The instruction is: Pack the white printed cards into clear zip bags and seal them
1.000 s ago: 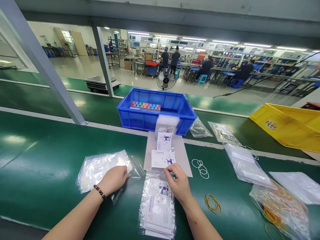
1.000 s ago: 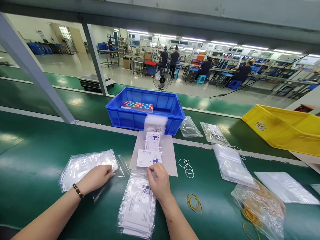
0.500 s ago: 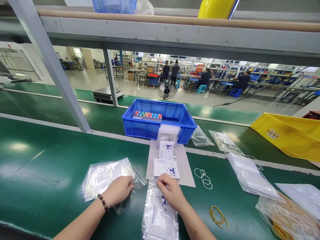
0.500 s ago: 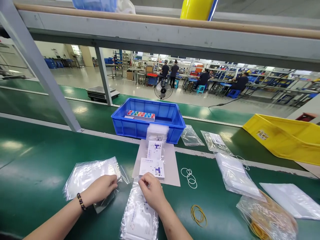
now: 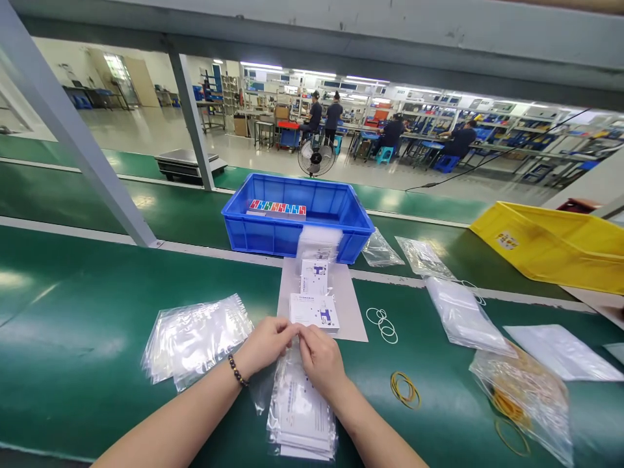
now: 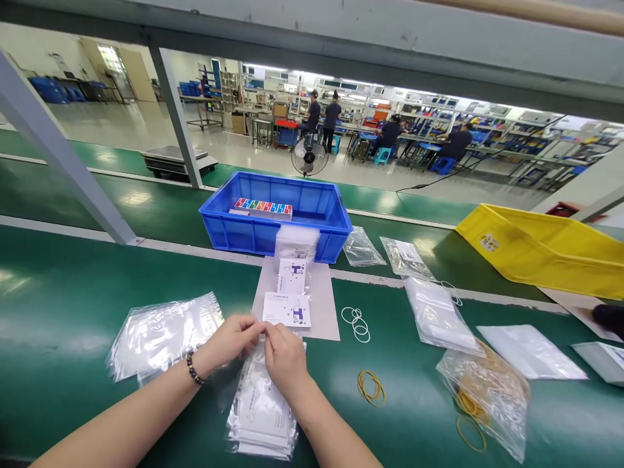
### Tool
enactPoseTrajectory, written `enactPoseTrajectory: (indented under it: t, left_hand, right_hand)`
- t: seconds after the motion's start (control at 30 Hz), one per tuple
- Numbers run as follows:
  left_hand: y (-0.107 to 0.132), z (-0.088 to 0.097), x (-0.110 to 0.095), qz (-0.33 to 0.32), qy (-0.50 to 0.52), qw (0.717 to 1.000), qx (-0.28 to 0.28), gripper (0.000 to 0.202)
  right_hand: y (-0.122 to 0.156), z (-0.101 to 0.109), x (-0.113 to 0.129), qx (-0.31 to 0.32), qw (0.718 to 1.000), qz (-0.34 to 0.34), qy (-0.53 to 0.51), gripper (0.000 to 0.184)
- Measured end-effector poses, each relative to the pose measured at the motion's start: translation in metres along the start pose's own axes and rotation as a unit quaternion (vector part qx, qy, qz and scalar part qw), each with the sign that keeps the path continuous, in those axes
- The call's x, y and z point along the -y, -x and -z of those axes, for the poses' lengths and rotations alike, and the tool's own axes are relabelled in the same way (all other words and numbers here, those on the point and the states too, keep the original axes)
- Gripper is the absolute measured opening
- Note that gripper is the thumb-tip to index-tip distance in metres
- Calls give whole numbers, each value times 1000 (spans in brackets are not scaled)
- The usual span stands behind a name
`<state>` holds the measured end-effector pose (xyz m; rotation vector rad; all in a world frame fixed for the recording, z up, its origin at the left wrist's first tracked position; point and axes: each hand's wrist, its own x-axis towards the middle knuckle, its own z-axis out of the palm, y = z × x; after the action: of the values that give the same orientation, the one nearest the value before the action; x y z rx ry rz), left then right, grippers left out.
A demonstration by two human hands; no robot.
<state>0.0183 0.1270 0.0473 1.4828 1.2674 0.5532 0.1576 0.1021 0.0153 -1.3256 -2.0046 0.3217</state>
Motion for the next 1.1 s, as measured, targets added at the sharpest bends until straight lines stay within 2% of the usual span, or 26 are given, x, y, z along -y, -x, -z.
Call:
enactPoseTrajectory:
  t: [0.1,0.17,0.3,0.4,0.53,0.63,0.7,0.8,0.9,0.97,1.03,1.1]
  left_hand:
    - [-8,-8,5,42,121,992,-17,34]
    - [-9,-10,9,39,163,985,-28,30]
    - [-7,-12,13,5,146,988,-55,28]
    - [-3,-12,14,-24,89,995,-49,27]
    - [2,-15,14,-70,-29,997,-24,29]
    - [5,-16,12,-85,-120,989,-28,28]
    - [5,-16,12,-84,-133,987,-30,27]
    - [0,-11,15,-54,-81,994,-39,28]
    - [-5,-4,18,-27,-10,998,-60,30]
    - [-6,2,17,-24,9,998,-66,32]
    - [-2,8,12,-64,-16,994,-84,30]
    - [3,14,6,-150,-80,980,-99,21]
  right_hand:
    - [1,-1,2,-26,999,43,15,30]
    - [0,1,4,-16,999,24,-26,26]
    - [-2,11,7,25,989,-86,-117,14]
    - [-2,15,6,42,986,-106,-120,14]
    - [1,6,3,31,997,-69,-18,23]
    - [2,-2,-1,-26,992,-29,117,23]
    - [0,-3,-3,-74,982,-19,175,25]
    - [-1,3,-1,-107,981,24,160,19]
    - [1,9,5,-50,989,88,112,23]
    - [2,11,6,-3,991,91,96,18]
    - [2,14,4,30,995,74,59,21]
    - [1,19,1,54,997,50,1,22]
